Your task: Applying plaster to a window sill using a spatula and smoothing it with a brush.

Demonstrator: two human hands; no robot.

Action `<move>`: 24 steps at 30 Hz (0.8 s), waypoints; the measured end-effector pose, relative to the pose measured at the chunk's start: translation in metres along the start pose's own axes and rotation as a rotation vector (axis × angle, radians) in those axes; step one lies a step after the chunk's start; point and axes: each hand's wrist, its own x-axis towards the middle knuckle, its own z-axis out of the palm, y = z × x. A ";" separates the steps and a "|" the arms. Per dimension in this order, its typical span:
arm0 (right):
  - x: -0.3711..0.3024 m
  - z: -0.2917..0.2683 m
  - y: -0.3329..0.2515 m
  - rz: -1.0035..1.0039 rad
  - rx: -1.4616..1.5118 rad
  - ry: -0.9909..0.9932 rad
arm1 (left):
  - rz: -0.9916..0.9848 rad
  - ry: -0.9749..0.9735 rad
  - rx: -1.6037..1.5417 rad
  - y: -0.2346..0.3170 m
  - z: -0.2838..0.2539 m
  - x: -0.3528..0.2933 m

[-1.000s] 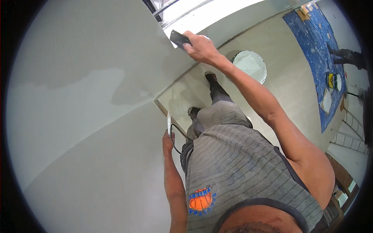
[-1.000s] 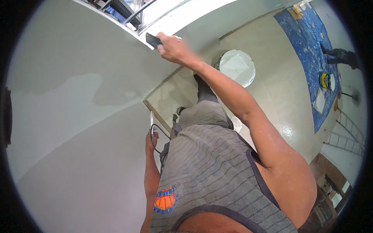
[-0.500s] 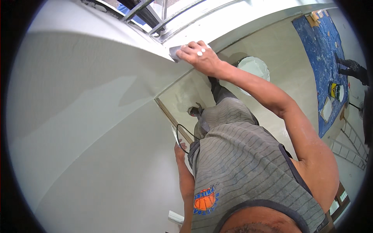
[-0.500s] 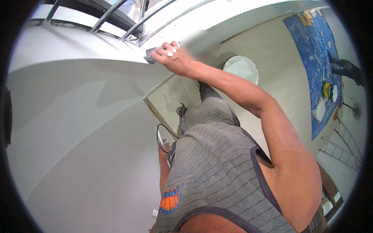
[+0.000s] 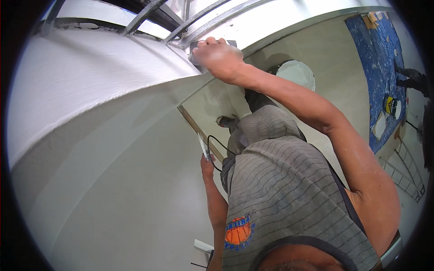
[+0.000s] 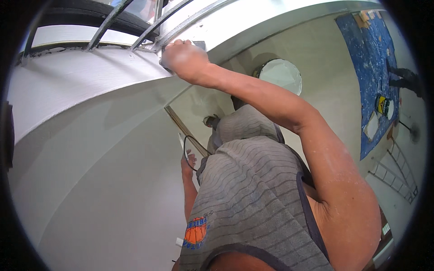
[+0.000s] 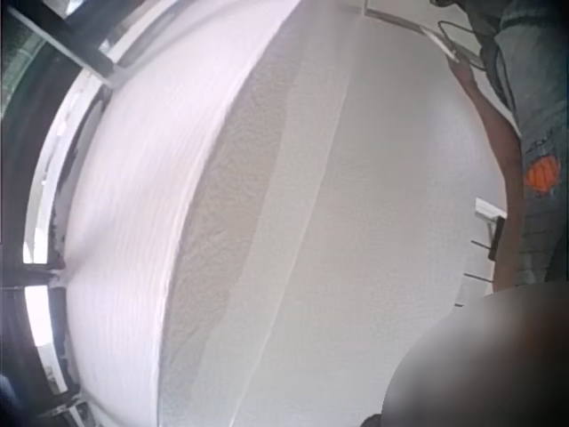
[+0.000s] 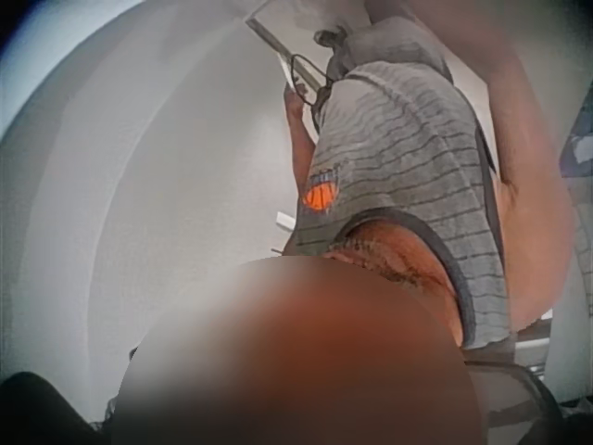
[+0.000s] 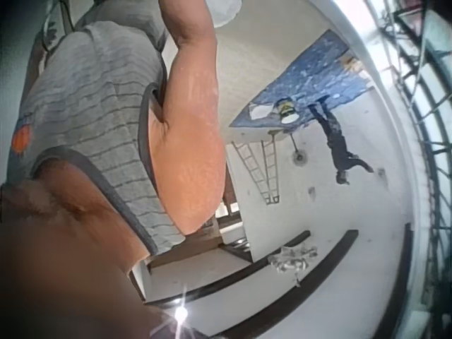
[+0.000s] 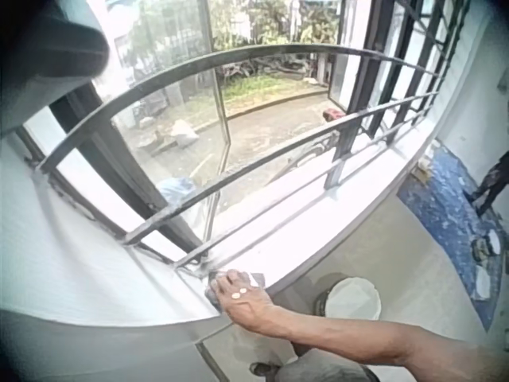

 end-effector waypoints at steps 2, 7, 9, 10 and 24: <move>-0.016 0.008 0.001 -0.026 -0.042 0.060 | -0.019 0.027 0.010 -0.001 -0.002 0.000; 0.003 0.003 0.018 -0.012 0.022 0.063 | -0.029 0.083 0.063 0.024 0.007 -0.008; -0.001 0.001 0.004 0.221 0.160 -0.049 | -0.059 0.091 0.132 0.019 0.002 -0.006; -0.012 0.003 0.006 0.090 0.058 0.024 | -0.057 0.092 0.134 0.018 -0.002 -0.005; -0.111 -0.016 0.004 0.062 0.702 -0.395 | 0.448 0.054 0.206 0.185 0.053 -0.054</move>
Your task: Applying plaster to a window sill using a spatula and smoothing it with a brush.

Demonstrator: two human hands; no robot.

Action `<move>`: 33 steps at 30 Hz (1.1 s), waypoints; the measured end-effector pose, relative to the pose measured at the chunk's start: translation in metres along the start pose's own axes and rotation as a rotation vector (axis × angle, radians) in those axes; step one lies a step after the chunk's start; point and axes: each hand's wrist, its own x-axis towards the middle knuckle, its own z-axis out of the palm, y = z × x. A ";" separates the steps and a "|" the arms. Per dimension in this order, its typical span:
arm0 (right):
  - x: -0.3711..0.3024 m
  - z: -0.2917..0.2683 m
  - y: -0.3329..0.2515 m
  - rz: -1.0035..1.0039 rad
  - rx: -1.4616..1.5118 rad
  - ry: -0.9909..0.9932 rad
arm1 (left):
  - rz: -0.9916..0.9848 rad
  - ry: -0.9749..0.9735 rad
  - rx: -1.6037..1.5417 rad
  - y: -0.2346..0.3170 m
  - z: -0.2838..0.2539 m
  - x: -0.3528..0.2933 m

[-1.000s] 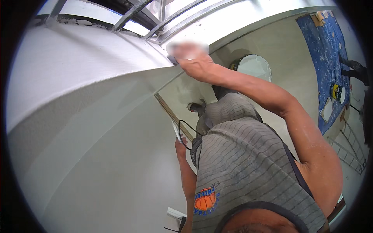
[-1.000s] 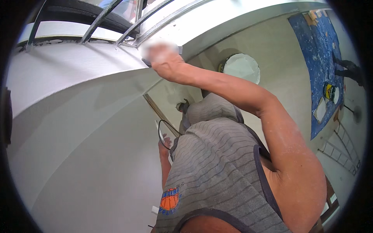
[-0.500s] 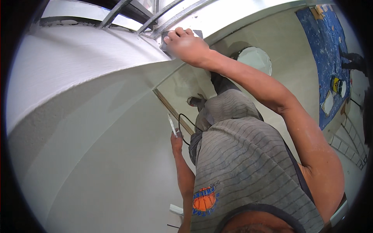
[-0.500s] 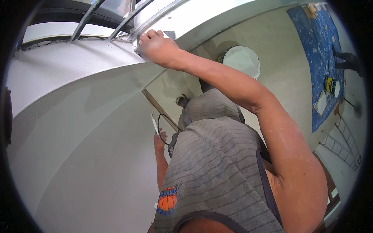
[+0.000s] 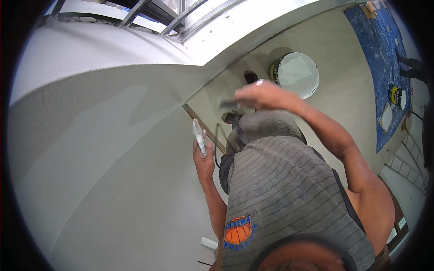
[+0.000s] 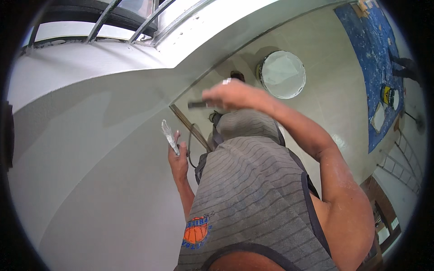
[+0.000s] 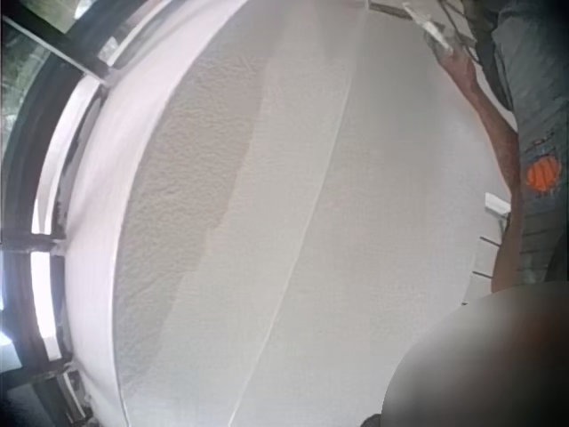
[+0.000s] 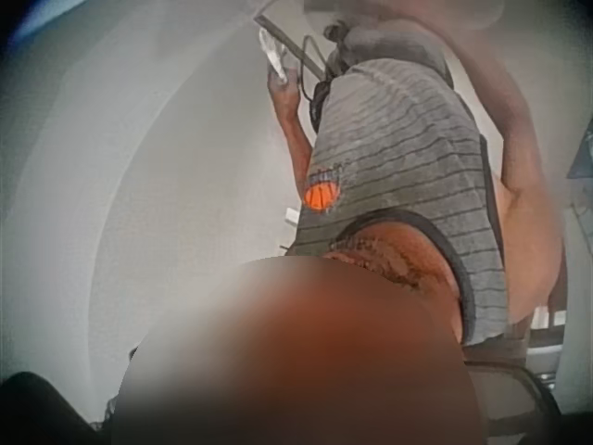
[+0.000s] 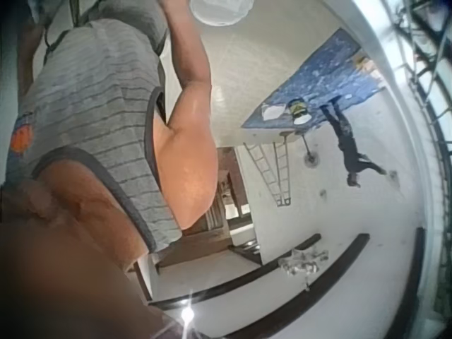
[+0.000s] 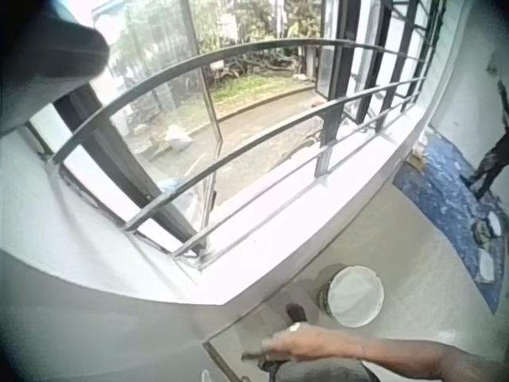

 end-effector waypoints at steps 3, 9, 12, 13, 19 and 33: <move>-0.003 0.024 -0.021 -0.076 0.075 -0.106 | -0.012 -0.148 0.067 0.042 0.007 0.006; 0.000 0.027 -0.026 -0.082 0.208 -0.064 | -0.071 0.071 0.050 0.050 0.007 0.010; -0.015 0.026 -0.007 -0.002 0.319 0.027 | 0.048 0.138 0.062 0.049 0.010 0.020; -0.018 0.025 -0.002 0.048 0.318 0.058 | 0.110 0.130 0.082 0.048 0.011 0.022; -0.016 -0.058 0.022 -0.360 0.174 0.638 | 0.253 0.128 0.187 0.049 0.019 0.026; -0.026 -0.107 -0.013 -0.518 1.017 0.785 | 0.138 0.082 0.423 -0.012 -0.027 0.000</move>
